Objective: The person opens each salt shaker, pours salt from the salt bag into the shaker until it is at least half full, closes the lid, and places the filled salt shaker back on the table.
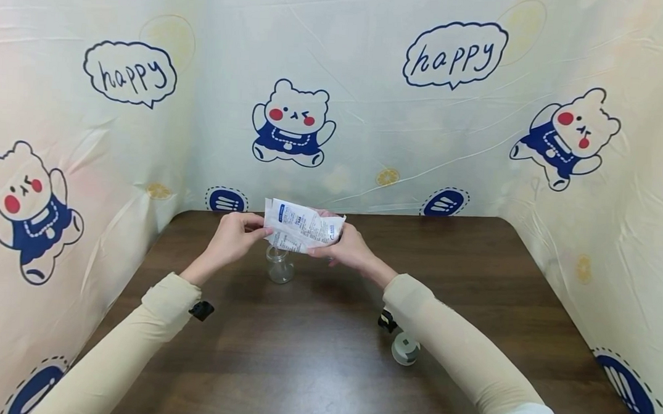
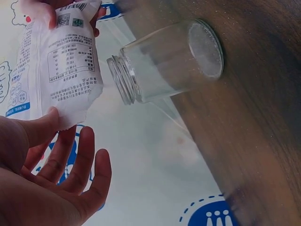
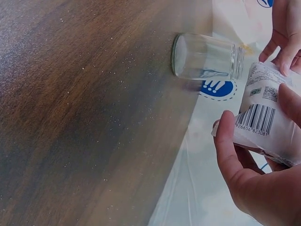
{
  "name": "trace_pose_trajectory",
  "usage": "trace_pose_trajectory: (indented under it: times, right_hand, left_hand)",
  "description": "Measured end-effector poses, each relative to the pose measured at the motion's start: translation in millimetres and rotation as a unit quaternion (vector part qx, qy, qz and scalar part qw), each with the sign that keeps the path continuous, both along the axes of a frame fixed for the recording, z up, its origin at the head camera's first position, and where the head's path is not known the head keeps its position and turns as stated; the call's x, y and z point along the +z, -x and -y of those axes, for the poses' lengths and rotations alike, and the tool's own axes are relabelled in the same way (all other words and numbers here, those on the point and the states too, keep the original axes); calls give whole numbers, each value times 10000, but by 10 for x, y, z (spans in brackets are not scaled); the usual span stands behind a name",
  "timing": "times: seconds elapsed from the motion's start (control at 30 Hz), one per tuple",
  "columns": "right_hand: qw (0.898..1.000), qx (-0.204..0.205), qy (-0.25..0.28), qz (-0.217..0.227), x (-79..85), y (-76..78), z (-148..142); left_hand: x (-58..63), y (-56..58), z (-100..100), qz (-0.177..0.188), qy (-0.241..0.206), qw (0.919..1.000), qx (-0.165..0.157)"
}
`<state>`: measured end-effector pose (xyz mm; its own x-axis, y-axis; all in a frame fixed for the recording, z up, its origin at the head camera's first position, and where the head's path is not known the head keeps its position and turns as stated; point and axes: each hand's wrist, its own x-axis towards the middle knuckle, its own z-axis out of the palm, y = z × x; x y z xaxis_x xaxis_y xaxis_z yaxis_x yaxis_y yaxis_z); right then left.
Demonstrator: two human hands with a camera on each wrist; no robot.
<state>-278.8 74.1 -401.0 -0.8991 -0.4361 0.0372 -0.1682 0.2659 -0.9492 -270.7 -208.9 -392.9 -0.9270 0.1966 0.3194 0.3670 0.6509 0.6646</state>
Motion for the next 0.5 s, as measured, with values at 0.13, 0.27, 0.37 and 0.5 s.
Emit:
trace_pose_trajectory:
  times: [0.13, 0.27, 0.37, 0.5]
  right_hand:
    - [10000, 18, 80, -21, 126, -107, -4]
    - [9999, -11, 111, -81, -15, -18, -11]
    - [9999, -58, 74, -142, -139, 69, -14]
    - [9998, -74, 60, -177, -167, 91, -22]
  left_hand:
    - [-2, 1, -4, -42, -2, 10000, -14]
    - [1, 3, -10, -43, -1, 10000, -11]
    - [6, 1, -18, -17, -7, 10000, -3]
    - [11, -1, -23, -9, -16, 10000, -6]
